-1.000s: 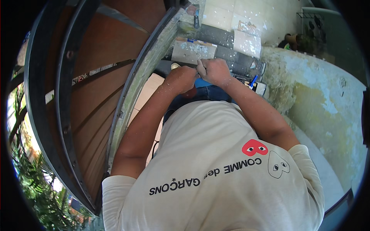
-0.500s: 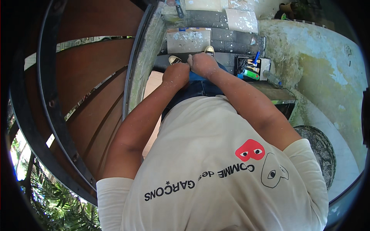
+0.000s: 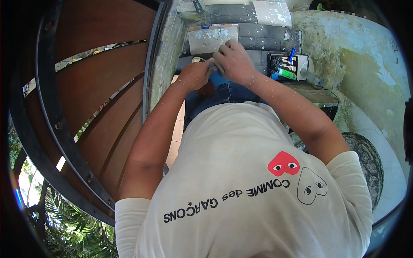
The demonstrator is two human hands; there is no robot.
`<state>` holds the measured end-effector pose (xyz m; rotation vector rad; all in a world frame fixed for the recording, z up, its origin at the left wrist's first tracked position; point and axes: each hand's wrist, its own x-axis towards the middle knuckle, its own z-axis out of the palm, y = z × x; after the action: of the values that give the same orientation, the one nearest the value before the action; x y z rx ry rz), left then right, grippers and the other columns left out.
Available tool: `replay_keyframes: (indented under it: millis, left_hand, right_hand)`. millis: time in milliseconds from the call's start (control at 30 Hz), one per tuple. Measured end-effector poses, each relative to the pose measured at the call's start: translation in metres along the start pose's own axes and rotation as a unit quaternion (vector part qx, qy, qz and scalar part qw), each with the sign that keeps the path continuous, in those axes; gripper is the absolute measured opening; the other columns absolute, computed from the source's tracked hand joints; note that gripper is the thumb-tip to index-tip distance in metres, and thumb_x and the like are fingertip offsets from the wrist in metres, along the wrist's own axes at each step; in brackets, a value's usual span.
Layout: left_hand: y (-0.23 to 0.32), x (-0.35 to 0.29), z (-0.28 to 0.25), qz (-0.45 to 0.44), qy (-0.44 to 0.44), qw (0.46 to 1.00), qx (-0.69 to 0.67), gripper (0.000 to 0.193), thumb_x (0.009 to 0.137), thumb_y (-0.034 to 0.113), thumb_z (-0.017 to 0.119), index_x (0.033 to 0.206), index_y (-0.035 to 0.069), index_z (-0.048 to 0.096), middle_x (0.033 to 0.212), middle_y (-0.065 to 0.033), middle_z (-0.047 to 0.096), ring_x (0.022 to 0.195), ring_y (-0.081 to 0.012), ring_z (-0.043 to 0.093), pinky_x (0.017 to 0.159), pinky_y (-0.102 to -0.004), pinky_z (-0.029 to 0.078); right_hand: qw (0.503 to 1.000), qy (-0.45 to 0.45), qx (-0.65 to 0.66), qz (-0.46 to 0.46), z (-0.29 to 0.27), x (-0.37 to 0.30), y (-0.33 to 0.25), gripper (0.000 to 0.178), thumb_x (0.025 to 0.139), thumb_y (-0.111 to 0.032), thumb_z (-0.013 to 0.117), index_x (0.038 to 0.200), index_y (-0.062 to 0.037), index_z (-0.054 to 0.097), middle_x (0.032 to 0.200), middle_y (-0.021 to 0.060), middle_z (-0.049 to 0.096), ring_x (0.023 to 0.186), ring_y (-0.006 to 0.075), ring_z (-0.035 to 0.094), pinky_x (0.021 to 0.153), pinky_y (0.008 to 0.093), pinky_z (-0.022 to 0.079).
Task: Scraping and sanding a concrete gate post to prepare it for repair.
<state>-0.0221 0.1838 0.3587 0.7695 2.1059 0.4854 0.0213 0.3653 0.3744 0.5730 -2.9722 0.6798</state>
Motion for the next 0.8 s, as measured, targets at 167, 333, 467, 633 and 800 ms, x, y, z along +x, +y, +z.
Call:
replay_keyframes:
  millis: [167, 333, 467, 633, 800]
  left_hand:
    - [-0.003, 0.001, 0.004, 0.032, -0.007, 0.999, 0.001, 0.03, 0.097, 0.029, 0.045, 0.103, 0.003, 0.06, 0.091, -0.0226, 0.066, 0.084, -0.0423, 0.062, 0.074, -0.0521, 0.049]
    - [-0.004, -0.005, 0.008, 0.055, 0.028, 0.998, -0.008, 0.025, 0.096, 0.025, 0.048, 0.1, 0.004, 0.06, 0.088, -0.0232, 0.065, 0.082, -0.0433, 0.062, 0.072, -0.0516, 0.049]
    - [-0.003, -0.002, 0.011, 0.05, 0.01, 0.999, -0.003, 0.026, 0.096, 0.026, 0.047, 0.098, 0.004, 0.062, 0.085, -0.0224, 0.065, 0.081, -0.0431, 0.062, 0.071, -0.0518, 0.049]
    - [-0.004, 0.016, 0.02, 0.073, -0.013, 0.997, 0.028, 0.028, 0.097, 0.028, 0.046, 0.097, 0.005, 0.063, 0.083, -0.0208, 0.066, 0.08, -0.0412, 0.064, 0.07, -0.0521, 0.05]
    - [-0.002, 0.049, 0.044, 0.049, -0.05, 0.997, 0.016, 0.028, 0.097, 0.027, 0.047, 0.099, 0.005, 0.063, 0.085, -0.0208, 0.067, 0.082, -0.0406, 0.064, 0.071, -0.0515, 0.05]
  right_hand:
    - [0.997, 0.006, 0.022, 0.068, 0.032, -0.014, -0.008, 0.016, 0.083, -0.023, 0.063, 0.084, -0.0079, 0.058, 0.079, 0.0111, 0.056, 0.078, 0.0319, 0.056, 0.076, 0.0429, 0.047]
    - [0.982, -0.039, 0.103, 0.153, 0.043, -0.023, -0.009, 0.017, 0.089, -0.024, 0.056, 0.084, -0.0067, 0.056, 0.073, 0.0125, 0.059, 0.071, 0.0346, 0.06, 0.067, 0.0454, 0.049]
    - [0.974, -0.067, 0.124, 0.179, 0.046, -0.024, -0.005, 0.023, 0.093, -0.027, 0.05, 0.086, -0.0066, 0.057, 0.072, 0.0127, 0.062, 0.07, 0.0346, 0.062, 0.063, 0.0456, 0.05]
    - [0.98, -0.042, 0.126, 0.15, 0.056, -0.037, 0.019, 0.028, 0.094, -0.033, 0.049, 0.088, -0.0085, 0.061, 0.076, 0.0141, 0.065, 0.072, 0.0334, 0.064, 0.064, 0.0446, 0.051]
    - [0.963, -0.15, 0.104, 0.2, 0.087, -0.06, 0.046, 0.03, 0.094, -0.034, 0.05, 0.083, -0.0099, 0.064, 0.072, 0.0101, 0.065, 0.067, 0.0313, 0.064, 0.059, 0.0432, 0.051]
